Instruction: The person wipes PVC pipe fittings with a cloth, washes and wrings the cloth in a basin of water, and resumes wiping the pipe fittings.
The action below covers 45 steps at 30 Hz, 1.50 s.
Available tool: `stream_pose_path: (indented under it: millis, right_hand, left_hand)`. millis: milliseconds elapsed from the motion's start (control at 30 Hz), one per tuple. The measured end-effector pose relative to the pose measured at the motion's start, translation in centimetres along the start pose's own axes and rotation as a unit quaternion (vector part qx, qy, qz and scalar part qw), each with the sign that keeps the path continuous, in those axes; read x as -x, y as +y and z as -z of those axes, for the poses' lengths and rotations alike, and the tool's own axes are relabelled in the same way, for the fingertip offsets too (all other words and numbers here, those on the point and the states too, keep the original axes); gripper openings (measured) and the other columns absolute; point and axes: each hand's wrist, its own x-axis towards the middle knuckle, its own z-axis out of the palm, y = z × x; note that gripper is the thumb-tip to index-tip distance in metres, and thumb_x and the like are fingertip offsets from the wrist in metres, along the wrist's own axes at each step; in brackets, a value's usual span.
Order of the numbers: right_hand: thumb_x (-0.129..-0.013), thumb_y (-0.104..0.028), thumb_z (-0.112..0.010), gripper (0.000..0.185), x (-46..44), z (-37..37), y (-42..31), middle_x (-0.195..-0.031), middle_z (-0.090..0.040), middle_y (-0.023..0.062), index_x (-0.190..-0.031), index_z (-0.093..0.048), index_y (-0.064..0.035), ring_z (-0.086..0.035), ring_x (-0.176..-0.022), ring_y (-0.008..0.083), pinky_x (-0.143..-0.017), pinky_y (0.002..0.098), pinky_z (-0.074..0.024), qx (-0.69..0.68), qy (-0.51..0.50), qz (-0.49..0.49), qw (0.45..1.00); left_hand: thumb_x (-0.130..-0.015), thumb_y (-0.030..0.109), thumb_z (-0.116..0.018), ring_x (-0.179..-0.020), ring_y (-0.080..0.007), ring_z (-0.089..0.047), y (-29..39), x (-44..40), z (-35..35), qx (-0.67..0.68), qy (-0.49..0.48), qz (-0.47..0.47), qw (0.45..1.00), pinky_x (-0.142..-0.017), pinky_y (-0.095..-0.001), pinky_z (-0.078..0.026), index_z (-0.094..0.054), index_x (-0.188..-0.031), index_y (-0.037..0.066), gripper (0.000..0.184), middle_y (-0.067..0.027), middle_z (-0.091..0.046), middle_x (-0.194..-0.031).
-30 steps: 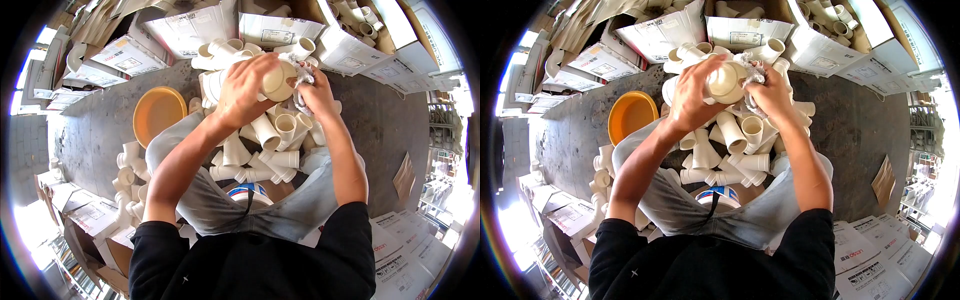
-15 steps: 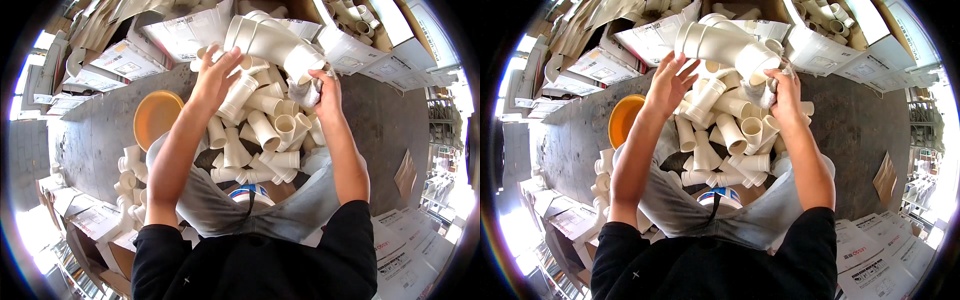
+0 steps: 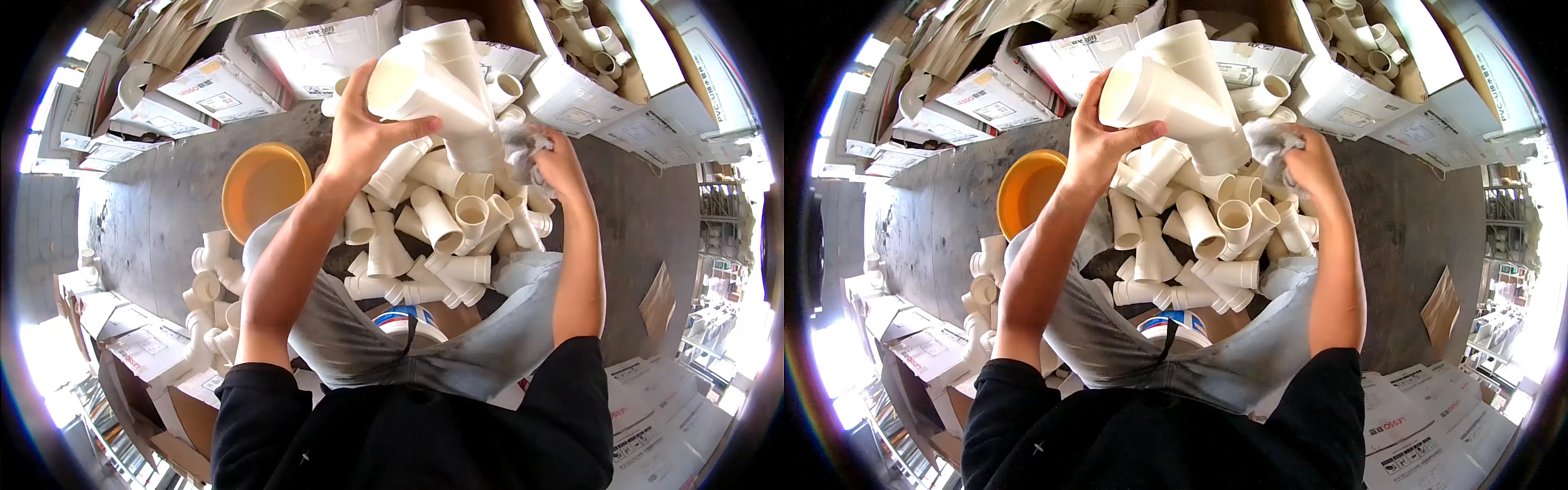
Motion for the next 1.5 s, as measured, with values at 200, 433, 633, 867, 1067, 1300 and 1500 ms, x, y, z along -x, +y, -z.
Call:
stream_pose_path:
  millis: [200,433,633,867,1067,1300,1500]
  right_hand:
    - [-0.089,-0.012,-0.068,0.032,0.5,-0.3,-1.5,-0.105,-0.073,0.0080,-0.118,-0.070,0.0023,-0.067,-0.092,0.0169,-0.083,0.0318,-0.0524,-0.236,0.043,-0.036,0.970]
    - [-0.084,-0.010,-0.074,0.023,0.9,-0.6,-2.3,-0.097,-0.070,0.0058,-0.104,-0.071,-0.0007,-0.067,-0.088,0.0177,-0.080,0.0323,-0.0532,-0.296,0.088,-0.015,0.951]
    - [-0.084,-0.010,-0.074,0.018,1.0,-0.3,-2.5,-0.096,-0.070,0.0054,-0.100,-0.071,-0.0015,-0.067,-0.088,0.0168,-0.079,0.0317,-0.0533,-0.340,0.097,0.003,0.935]
    - [-0.091,-0.013,-0.070,0.014,1.2,-0.4,-2.5,-0.096,-0.070,0.0045,-0.100,-0.073,-0.0030,-0.067,-0.091,0.0157,-0.083,0.0308,-0.0527,-0.386,0.114,0.025,0.915]
    - [-0.099,-0.021,-0.064,0.025,0.5,-0.3,-1.9,-0.109,-0.071,0.0079,-0.114,-0.069,-0.0012,-0.067,-0.102,0.0191,-0.093,0.0347,-0.0522,-0.462,0.103,0.022,0.881]
    - [-0.108,-0.028,-0.049,0.049,3.1,-5.7,-3.0,-0.161,-0.043,0.0242,-0.154,-0.051,-0.0098,-0.048,-0.145,0.0347,-0.118,0.0406,-0.0396,-0.081,0.143,0.286,0.944]
    - [-0.091,0.006,-0.056,0.066,4.3,-6.5,-3.4,-0.164,-0.034,0.0262,-0.151,-0.056,-0.0223,-0.045,-0.146,0.0420,-0.114,0.0479,-0.0470,-0.024,0.123,0.345,0.930]
  left_hand:
    - [-0.062,0.019,-0.103,-0.124,-0.0217,-0.060,-0.5,0.0,-0.3,-0.060,-0.064,-0.051,0.995,-0.108,-0.0378,-0.051,-0.047,-0.143,-0.005,0.101,-0.0122,-0.061,-0.131]
    - [-0.064,0.004,-0.099,-0.130,-0.0200,-0.057,-0.5,0.7,-0.8,-0.055,-0.135,-0.095,0.985,-0.112,-0.0378,-0.048,-0.043,-0.149,0.003,0.102,-0.0080,-0.061,-0.133]
    - [-0.065,-0.001,-0.095,-0.132,-0.0201,-0.056,-0.7,0.7,-1.0,-0.082,-0.168,-0.097,0.978,-0.115,-0.0388,-0.045,-0.045,-0.147,0.006,0.096,-0.0077,-0.056,-0.144]
    - [-0.066,-0.003,-0.093,-0.133,-0.0195,-0.056,-0.9,0.7,-1.2,-0.093,-0.190,-0.111,0.971,-0.115,-0.0383,-0.045,-0.048,-0.145,0.007,0.091,-0.0084,-0.057,-0.145]
    - [-0.066,-0.003,-0.092,-0.132,-0.0195,-0.056,-1.0,1.0,-1.5,-0.138,-0.215,-0.097,0.962,-0.115,-0.0379,-0.045,-0.048,-0.145,0.007,0.091,-0.0077,-0.058,-0.144]
    - [-0.066,0.002,-0.092,-0.124,-0.0226,-0.061,-2.2,1.4,-2.4,-0.173,-0.181,-0.054,0.967,-0.109,-0.0376,-0.048,-0.050,-0.144,0.008,0.089,-0.0099,-0.064,-0.130]
    - [-0.060,-0.004,-0.092,-0.124,-0.0209,-0.060,-3.4,1.3,-1.8,-0.015,-0.165,0.071,0.984,-0.109,-0.0367,-0.048,-0.049,-0.145,0.003,0.096,-0.0093,-0.063,-0.132]
